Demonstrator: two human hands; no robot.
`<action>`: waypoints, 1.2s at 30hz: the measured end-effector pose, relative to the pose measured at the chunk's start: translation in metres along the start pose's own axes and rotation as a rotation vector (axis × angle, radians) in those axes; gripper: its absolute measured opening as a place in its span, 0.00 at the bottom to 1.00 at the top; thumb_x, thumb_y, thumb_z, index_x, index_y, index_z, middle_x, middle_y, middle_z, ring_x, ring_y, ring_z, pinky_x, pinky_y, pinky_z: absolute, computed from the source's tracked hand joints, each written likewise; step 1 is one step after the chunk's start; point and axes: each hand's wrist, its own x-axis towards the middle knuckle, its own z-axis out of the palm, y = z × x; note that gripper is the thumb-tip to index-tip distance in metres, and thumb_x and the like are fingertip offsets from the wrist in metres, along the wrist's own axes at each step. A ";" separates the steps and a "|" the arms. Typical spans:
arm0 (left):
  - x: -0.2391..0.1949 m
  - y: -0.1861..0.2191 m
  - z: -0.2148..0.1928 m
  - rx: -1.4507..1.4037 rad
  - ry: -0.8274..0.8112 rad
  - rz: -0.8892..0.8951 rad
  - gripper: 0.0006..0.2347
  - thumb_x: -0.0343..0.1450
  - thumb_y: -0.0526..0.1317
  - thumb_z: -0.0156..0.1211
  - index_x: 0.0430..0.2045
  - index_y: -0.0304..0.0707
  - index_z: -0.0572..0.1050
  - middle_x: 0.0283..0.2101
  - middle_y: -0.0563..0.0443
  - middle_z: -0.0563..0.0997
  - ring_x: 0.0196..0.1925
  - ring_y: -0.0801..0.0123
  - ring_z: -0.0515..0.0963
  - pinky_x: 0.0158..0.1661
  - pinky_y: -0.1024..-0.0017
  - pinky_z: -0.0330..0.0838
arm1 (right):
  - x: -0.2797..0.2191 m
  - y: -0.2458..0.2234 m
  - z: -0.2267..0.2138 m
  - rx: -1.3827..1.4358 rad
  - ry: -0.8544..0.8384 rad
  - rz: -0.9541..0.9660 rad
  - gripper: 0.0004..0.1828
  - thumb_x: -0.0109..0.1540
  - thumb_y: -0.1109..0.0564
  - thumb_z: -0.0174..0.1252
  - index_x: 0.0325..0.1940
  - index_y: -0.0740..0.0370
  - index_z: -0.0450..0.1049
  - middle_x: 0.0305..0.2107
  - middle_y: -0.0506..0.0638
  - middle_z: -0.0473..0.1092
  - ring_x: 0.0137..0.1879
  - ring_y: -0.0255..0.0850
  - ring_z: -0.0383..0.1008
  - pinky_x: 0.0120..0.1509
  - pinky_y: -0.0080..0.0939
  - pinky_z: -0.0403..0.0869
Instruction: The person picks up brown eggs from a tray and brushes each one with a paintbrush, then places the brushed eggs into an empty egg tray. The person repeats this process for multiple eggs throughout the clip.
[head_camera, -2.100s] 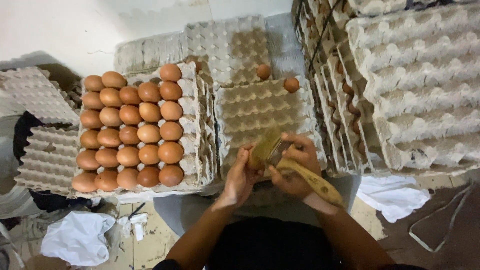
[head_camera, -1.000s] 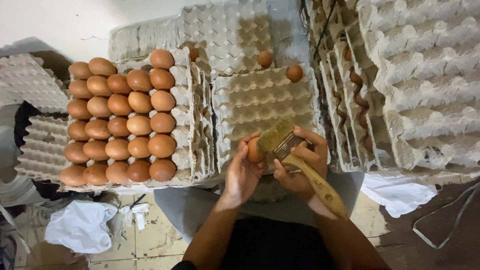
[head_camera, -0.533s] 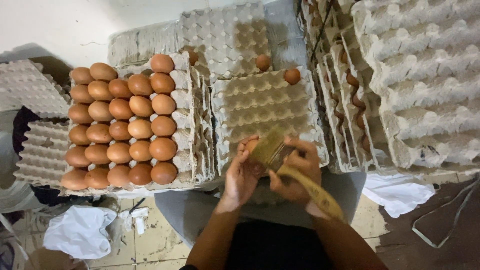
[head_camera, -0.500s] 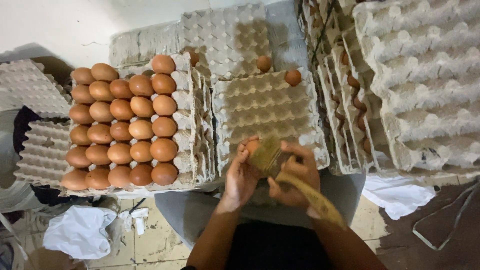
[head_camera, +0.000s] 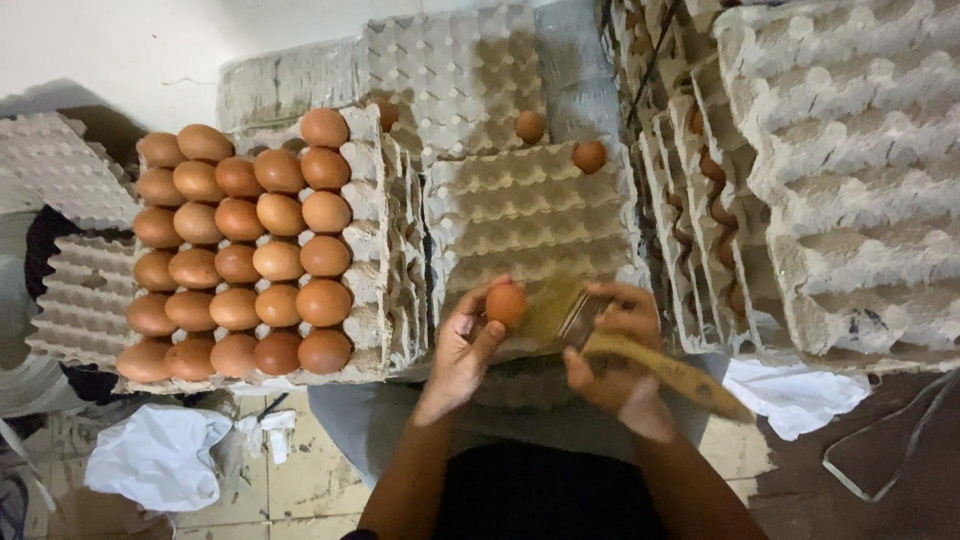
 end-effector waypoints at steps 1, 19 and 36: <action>-0.002 -0.002 0.001 0.000 0.003 -0.007 0.22 0.72 0.35 0.60 0.62 0.31 0.67 0.63 0.37 0.72 0.61 0.56 0.74 0.57 0.65 0.71 | 0.005 -0.003 -0.002 -0.001 0.000 0.008 0.28 0.50 0.55 0.73 0.47 0.52 0.64 0.55 0.57 0.68 0.62 0.54 0.74 0.60 0.53 0.74; 0.003 0.022 0.033 0.525 0.058 0.086 0.22 0.64 0.23 0.65 0.54 0.31 0.74 0.56 0.37 0.74 0.56 0.55 0.74 0.55 0.59 0.74 | 0.020 -0.021 0.004 0.003 -0.072 0.057 0.26 0.47 0.54 0.76 0.40 0.54 0.66 0.52 0.59 0.71 0.57 0.57 0.75 0.56 0.55 0.73; -0.019 0.287 -0.025 1.600 0.089 0.466 0.18 0.67 0.42 0.72 0.48 0.35 0.76 0.50 0.45 0.81 0.50 0.60 0.79 0.53 0.66 0.69 | -0.006 0.025 -0.009 -0.218 -0.149 0.222 0.21 0.59 0.57 0.64 0.52 0.60 0.64 0.52 0.59 0.66 0.61 0.52 0.67 0.70 0.49 0.65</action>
